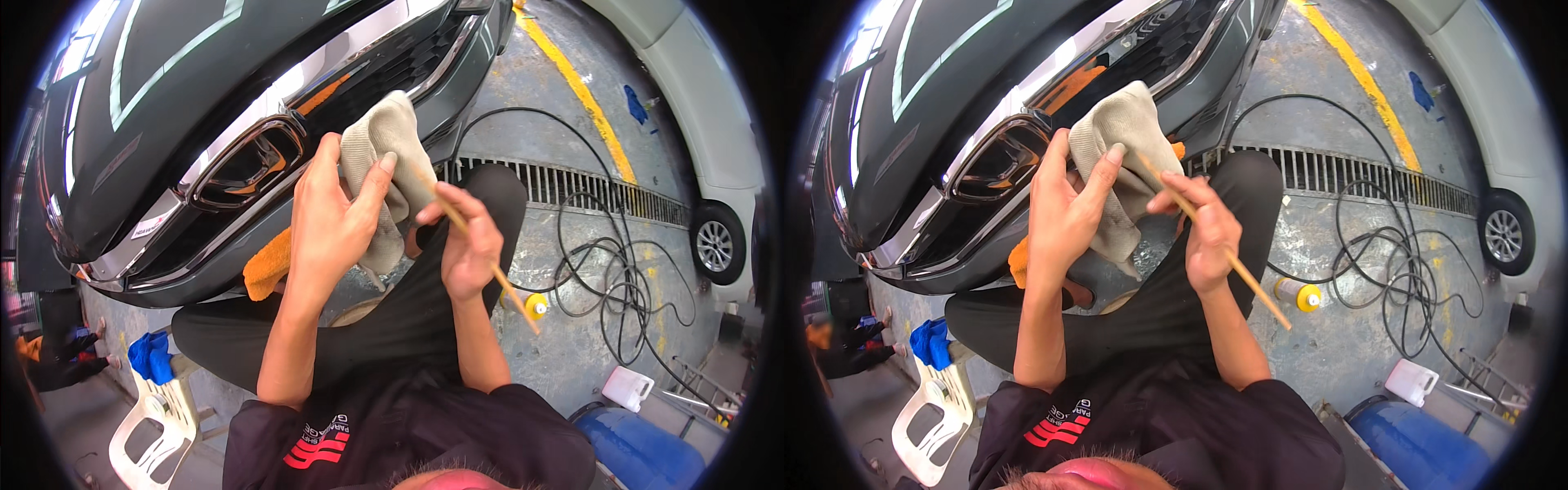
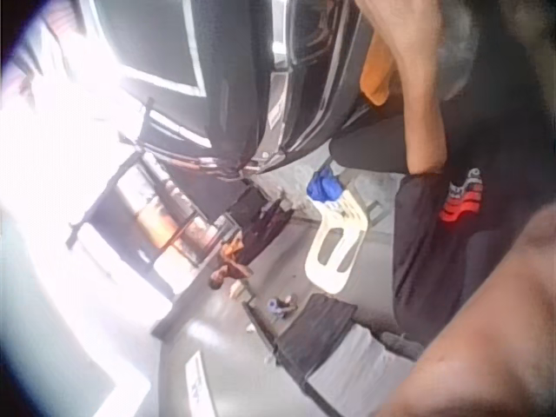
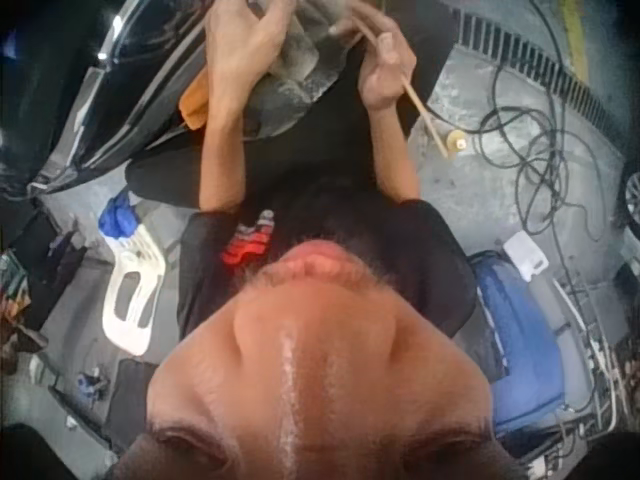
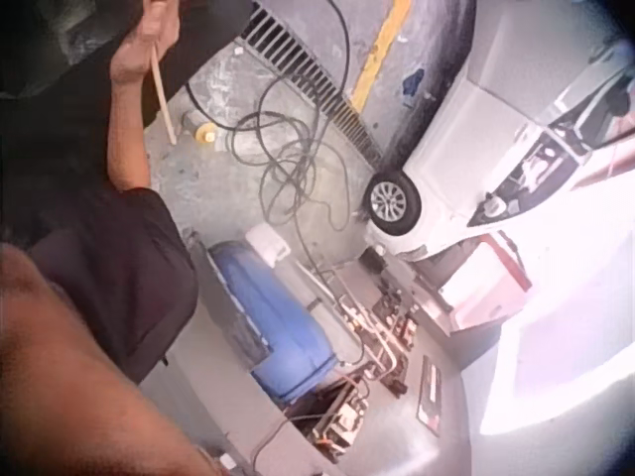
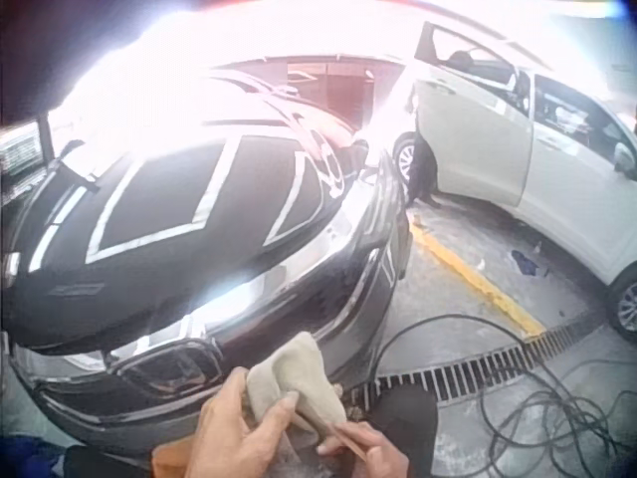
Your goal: The person cleans the front grille of a dark-colored car using a wooden stick wrapped in a cloth and an orange microfiber towel. They repeatedly insert the stick into the grille crevices to remove debris and wipe the surrounding chrome trim.
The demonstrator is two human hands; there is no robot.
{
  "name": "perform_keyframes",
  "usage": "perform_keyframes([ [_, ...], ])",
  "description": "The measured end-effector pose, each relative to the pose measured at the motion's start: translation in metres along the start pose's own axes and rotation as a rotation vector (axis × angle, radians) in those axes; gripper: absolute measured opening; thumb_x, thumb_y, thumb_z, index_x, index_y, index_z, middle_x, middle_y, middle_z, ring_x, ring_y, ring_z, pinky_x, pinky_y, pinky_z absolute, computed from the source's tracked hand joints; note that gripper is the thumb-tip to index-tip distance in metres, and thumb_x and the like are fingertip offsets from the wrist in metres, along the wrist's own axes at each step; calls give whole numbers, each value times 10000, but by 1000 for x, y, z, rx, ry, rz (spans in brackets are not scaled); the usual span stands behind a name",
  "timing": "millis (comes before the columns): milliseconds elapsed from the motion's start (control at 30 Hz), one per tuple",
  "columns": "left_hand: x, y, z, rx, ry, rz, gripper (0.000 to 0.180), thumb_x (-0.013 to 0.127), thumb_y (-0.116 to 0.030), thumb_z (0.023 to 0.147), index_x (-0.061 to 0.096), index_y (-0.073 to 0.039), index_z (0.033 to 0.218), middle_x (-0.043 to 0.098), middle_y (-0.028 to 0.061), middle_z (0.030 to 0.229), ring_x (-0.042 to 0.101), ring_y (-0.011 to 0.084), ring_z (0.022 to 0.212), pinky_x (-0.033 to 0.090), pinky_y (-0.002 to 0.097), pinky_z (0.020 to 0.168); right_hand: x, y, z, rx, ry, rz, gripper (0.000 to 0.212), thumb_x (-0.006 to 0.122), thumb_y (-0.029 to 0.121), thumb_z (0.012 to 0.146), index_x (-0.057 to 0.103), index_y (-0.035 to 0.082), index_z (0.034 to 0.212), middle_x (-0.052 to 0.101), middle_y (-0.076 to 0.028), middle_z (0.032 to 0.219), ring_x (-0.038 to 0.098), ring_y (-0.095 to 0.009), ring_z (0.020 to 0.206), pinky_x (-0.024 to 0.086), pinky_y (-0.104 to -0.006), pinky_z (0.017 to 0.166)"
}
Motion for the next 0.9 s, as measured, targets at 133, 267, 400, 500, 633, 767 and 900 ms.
perform_keyframes([
  [133, 8, 8, 10, -69, 67, -98, 323, 784, -266, 999, 639, 7, 1094, 734, 117, 880, 668, 123, 750, 525, 315, 673, -6, -6, -17, 123, -37, -11, 403, 514, 174, 1050, 647, -62, 1347, 759, -181, 1080, 695, -197, 1004, 538, -344, 926],
  [267, 5, 6, 10, 42, 149, 110, 450, 727, -147, 973, 634, -57, 1405, 741, 166, 919, 721, 248, 743, 565, 383, 716, -2, -5, 7, 33, 5, -49, 294, 571, 103, 1033, 717, -73, 1218, 725, -164, 1089, 688, -188, 986, 564, -350, 923],
  [400, 2, -3, -4, 221, 353, 461, 664, 706, -64, 909, 602, -188, 1552, 681, 178, 929, 694, 414, 716, 580, 483, 743, 16, -22, 13, 281, 31, 28, 251, 542, 85, 1093, 717, -63, 1195, 703, -100, 1121, 667, -145, 960, 535, -292, 877],
  [500, -3, -2, -16, 113, 380, 681, 695, 699, -22, 881, 648, -254, 1534, 611, 120, 921, 602, 341, 695, 530, 438, 657, 44, -54, -8, 394, -31, 291, 230, 562, 102, 1120, 711, -48, 1210, 695, -62, 1125, 644, -117, 972, 525, -269, 880],
  [633, -11, 17, -28, 68, 231, 775, 625, 719, -70, 951, 627, -224, 1550, 619, 121, 1015, 649, 304, 724, 546, 420, 628, 85, -71, -16, 491, -213, 566, 181, 638, 73, 1104, 627, -18, 1260, 689, -46, 1122, 610, -61, 983, 526, -247, 900],
  [767, -17, 29, -36, 9, 83, 794, 577, 727, -95, 979, 639, -175, 1544, 632, 162, 1101, 641, 259, 771, 532, 382, 609, 99, -85, -9, 462, -208, 481, 179, 699, 36, 1066, 657, -24, 1230, 708, -72, 1184, 642, -49, 903, 540, -211, 761],
  [900, -14, 38, -35, -46, 19, 759, 574, 743, -33, 943, 668, -90, 1509, 646, 167, 1114, 601, 216, 874, 466, 310, 566, 97, -92, -8, 469, -171, 479, 218, 671, 50, 1073, 658, -41, 1271, 725, -112, 1231, 691, -110, 996, 578, -273, 851],
])
Point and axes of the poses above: each hand's wrist, its own z-axis towards the middle knuckle, its own x-axis out of the palm, y = z × x, the point moved 3 cm from there along z, towards the middle knuckle
